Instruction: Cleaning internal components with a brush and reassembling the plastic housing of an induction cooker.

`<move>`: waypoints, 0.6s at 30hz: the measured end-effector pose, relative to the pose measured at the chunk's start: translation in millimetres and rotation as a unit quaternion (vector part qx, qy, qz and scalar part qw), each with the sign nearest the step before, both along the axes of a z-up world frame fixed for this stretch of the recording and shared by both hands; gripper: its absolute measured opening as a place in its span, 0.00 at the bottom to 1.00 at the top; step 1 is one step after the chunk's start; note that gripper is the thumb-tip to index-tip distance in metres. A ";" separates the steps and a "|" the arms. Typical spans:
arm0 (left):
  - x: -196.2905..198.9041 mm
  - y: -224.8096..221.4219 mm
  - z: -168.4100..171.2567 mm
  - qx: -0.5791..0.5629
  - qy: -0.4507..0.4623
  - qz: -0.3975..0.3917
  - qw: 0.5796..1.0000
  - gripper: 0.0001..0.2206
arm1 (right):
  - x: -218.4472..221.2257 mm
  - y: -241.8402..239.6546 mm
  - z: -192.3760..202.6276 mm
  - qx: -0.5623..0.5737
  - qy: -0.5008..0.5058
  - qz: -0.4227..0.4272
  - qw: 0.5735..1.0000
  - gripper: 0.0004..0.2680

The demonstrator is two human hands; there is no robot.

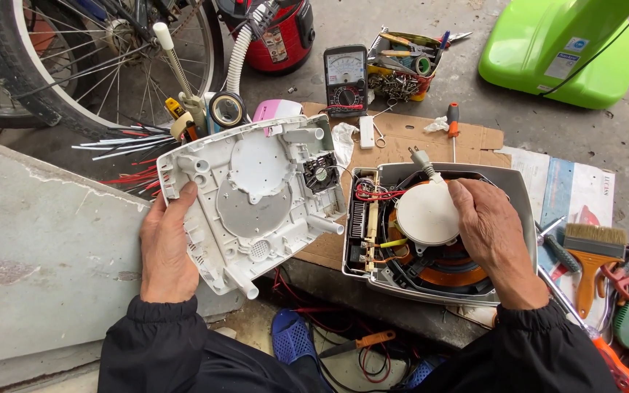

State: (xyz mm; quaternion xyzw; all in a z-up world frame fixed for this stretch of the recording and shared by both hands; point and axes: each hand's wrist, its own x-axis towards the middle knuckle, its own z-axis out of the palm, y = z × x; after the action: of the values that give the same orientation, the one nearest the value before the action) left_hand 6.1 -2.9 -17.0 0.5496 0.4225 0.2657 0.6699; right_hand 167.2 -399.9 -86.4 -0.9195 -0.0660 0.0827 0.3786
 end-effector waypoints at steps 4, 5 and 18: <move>0.1 7.1 -10.0 -0.014 -0.007 -0.003 1.000 0.19 | 0.0 -1.6 1.1 0.000 0.007 0.000 1.000 0.21; -0.2 9.9 -13.0 -0.017 -0.011 -0.001 1.000 0.19 | -0.5 -0.8 2.7 0.001 0.012 -0.002 1.000 0.21; 2.1 7.5 -11.9 -0.034 -0.015 0.016 0.999 0.19 | 2.2 -2.5 -0.8 -0.012 0.024 -0.003 1.000 0.21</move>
State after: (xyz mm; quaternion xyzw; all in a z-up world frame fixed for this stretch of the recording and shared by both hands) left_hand 8.1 4.6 -28.9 0.5155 0.4295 0.2700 0.6906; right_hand 169.4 -402.4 -87.1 -0.9219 -0.0534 0.1048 0.3692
